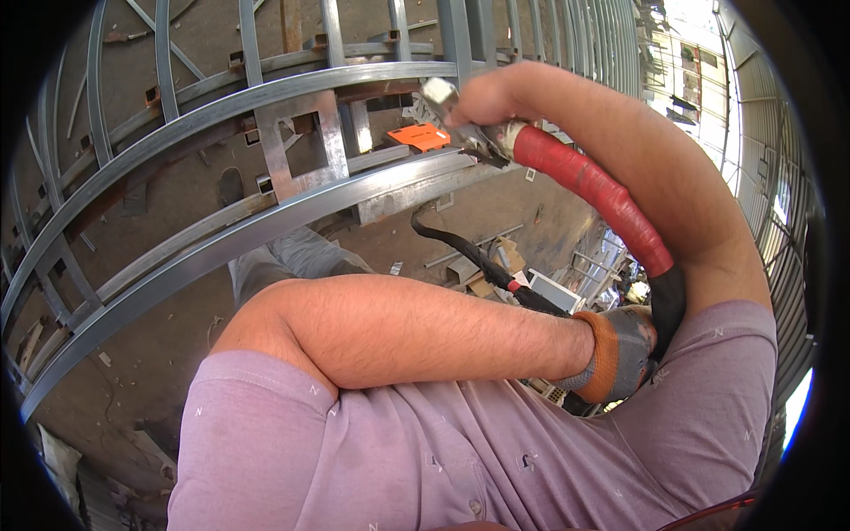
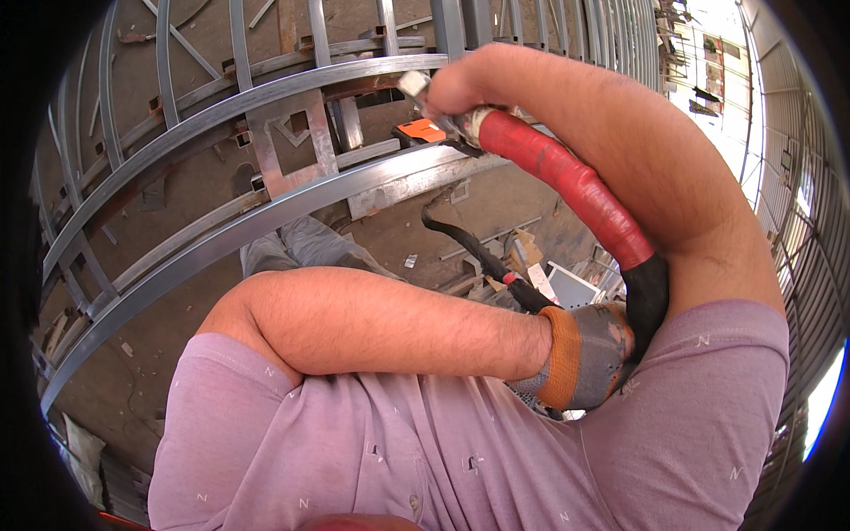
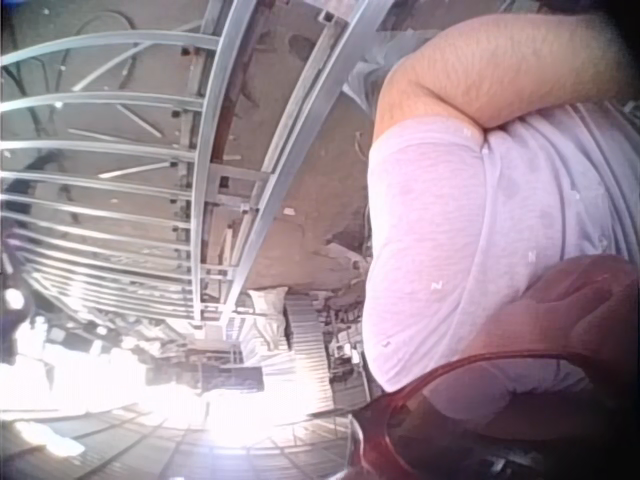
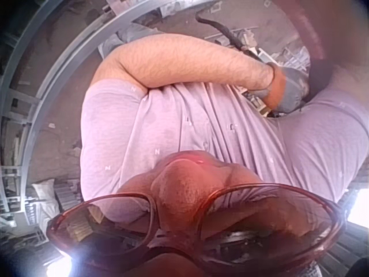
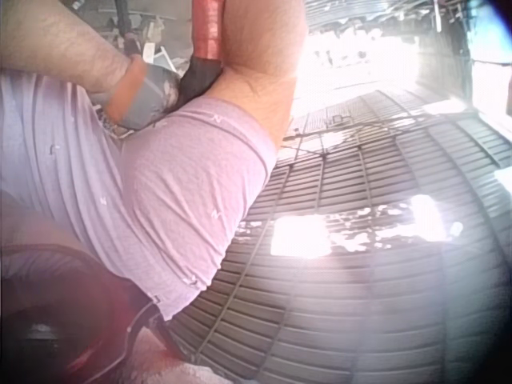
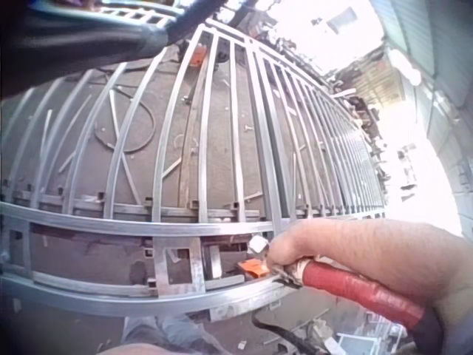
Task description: The person welds a metal frame using a handheld welding torch, creating bright sparks at the joints. They reposition the torch and adjust their grip to weld different sections of the frame.
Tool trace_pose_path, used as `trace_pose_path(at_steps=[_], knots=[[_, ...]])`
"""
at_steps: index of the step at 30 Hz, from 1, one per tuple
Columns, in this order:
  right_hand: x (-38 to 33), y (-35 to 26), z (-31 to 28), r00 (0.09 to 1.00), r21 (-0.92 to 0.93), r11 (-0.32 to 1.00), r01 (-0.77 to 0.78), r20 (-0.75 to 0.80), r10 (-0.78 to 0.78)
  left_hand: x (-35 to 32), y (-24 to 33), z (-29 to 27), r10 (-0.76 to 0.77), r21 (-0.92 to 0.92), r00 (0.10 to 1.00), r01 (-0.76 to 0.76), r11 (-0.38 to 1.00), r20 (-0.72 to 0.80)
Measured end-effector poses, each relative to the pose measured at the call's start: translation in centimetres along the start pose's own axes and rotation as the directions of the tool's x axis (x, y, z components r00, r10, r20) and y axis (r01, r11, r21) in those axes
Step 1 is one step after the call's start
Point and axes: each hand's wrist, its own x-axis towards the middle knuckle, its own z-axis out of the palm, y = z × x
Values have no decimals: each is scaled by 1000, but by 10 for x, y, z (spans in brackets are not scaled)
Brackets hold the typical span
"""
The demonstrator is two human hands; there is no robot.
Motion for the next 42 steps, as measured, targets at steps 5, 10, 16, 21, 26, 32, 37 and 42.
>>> trace_pose_path(at_steps=[5,10,16,21,26,32,37,42], knots=[[-13,58,0,991,-7,994,105,-85,-105,1,3,21,-59,-196,998,57,979,-3],[-88,104,-10,890,467,811,354,-434,-138,-1,-8,73,-324,-552,917,399,732,232],[-104,184,49,523,309,620,721,-830,-195,-32,-39,117,-561,-678,788,558,479,253],[-57,205,150,431,383,481,789,-902,13,-62,-69,128,-815,-801,437,596,-55,381],[-29,170,199,379,366,402,839,-924,52,-93,-90,136,-933,-807,131,551,-211,334],[6,127,215,474,474,42,879,-880,11,-148,-99,115,-785,-846,338,332,-416,519],[11,100,191,519,516,230,826,-853,48,-179,-120,91,-735,-826,378,283,-488,564],[23,75,177,509,488,375,788,-859,50,-214,-143,100,-702,-836,455,338,-433,548]])
